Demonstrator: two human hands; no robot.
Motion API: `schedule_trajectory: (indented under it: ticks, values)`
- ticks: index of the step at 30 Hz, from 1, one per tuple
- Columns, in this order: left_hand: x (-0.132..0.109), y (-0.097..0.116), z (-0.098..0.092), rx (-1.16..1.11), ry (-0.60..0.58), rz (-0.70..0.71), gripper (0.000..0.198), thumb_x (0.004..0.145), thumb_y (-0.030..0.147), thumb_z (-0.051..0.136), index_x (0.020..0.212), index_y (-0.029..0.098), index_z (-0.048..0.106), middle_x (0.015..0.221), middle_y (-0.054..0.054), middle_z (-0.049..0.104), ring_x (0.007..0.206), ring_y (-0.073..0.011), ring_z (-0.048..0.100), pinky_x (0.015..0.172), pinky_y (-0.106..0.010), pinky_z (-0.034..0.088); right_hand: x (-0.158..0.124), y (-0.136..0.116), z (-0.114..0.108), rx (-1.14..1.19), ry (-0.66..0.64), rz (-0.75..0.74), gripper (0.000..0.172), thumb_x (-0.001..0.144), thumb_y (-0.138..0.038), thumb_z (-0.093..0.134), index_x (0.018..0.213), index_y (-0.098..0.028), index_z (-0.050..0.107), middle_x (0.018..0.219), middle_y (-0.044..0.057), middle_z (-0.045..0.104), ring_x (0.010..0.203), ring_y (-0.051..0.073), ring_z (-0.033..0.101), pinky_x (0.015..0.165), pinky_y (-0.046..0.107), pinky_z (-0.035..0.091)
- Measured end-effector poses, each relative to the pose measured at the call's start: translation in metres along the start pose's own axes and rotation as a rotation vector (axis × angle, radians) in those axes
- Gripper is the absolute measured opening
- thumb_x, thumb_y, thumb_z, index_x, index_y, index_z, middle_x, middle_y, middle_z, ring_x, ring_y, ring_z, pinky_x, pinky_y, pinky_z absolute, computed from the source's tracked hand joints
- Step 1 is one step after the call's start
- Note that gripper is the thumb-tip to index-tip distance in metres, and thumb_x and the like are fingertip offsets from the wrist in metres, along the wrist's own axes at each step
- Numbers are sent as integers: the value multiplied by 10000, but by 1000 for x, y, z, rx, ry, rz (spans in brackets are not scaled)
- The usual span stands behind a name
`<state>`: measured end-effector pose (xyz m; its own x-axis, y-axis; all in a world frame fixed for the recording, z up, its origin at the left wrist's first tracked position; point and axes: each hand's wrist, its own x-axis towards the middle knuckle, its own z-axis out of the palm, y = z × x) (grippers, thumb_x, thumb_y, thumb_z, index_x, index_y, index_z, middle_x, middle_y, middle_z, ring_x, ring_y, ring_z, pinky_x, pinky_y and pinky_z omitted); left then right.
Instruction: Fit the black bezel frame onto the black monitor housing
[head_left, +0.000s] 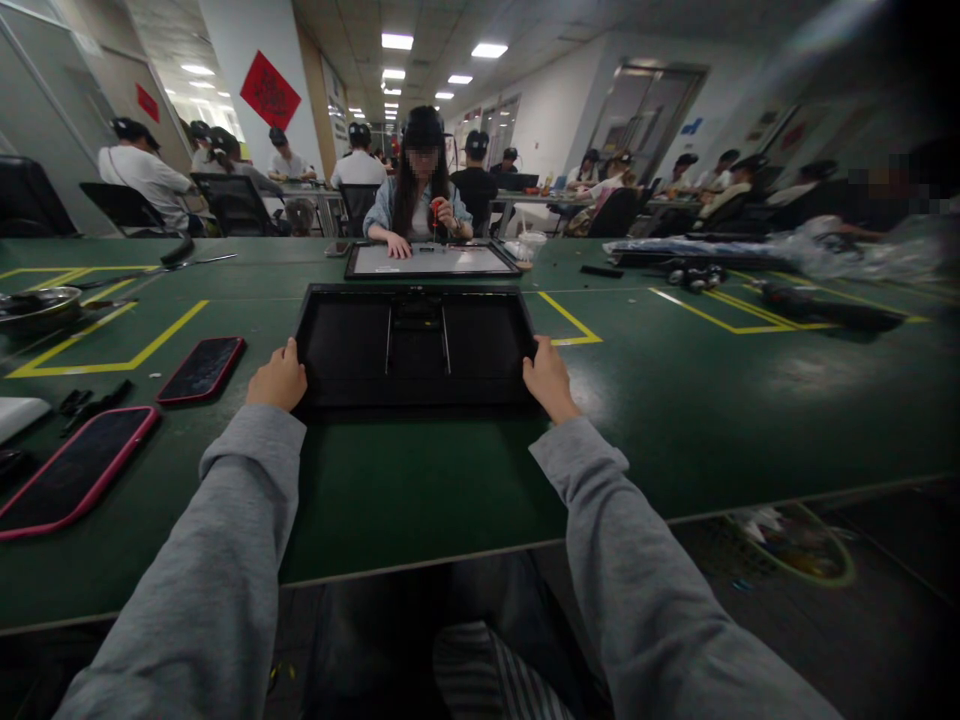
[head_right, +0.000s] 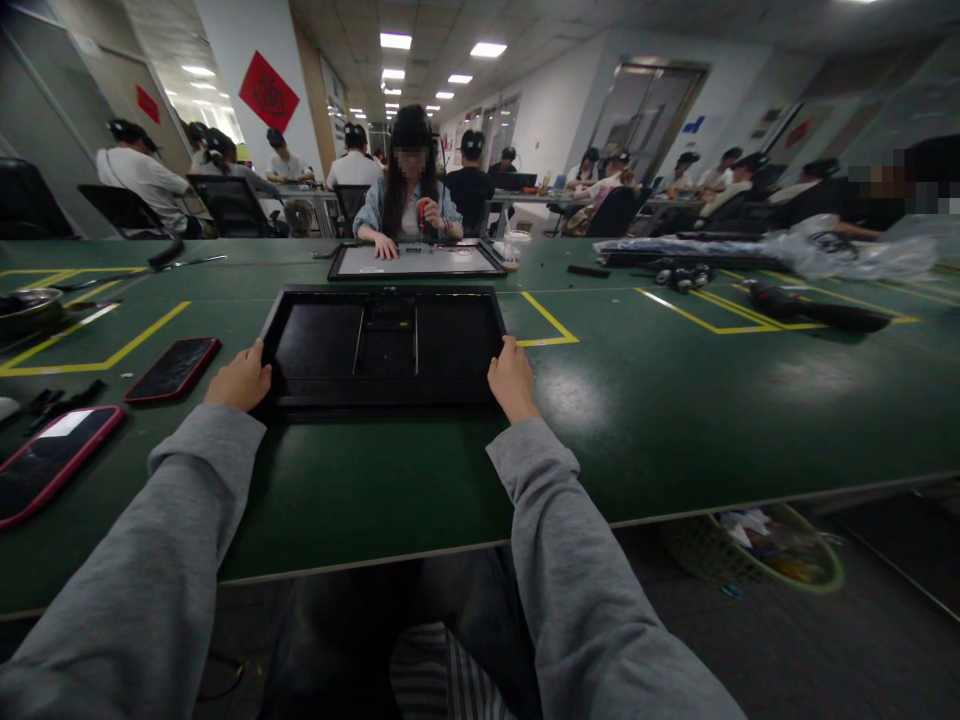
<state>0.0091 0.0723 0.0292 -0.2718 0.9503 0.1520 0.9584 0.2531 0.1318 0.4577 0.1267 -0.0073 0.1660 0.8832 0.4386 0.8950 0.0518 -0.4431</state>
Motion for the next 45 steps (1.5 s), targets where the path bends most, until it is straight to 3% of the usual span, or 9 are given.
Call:
schedule_trajectory:
  ticks: [45]
  values:
    - [-2, 2, -1, 55, -22, 9, 695, 983, 392, 306, 1608, 99, 231, 1516, -268, 444, 1238, -402, 591, 995, -520, 482, 2, 1, 2, 15, -11, 3, 509, 901, -215, 484, 1394, -92, 457, 1303, 241, 608, 1204, 337, 592, 1012, 500, 474]
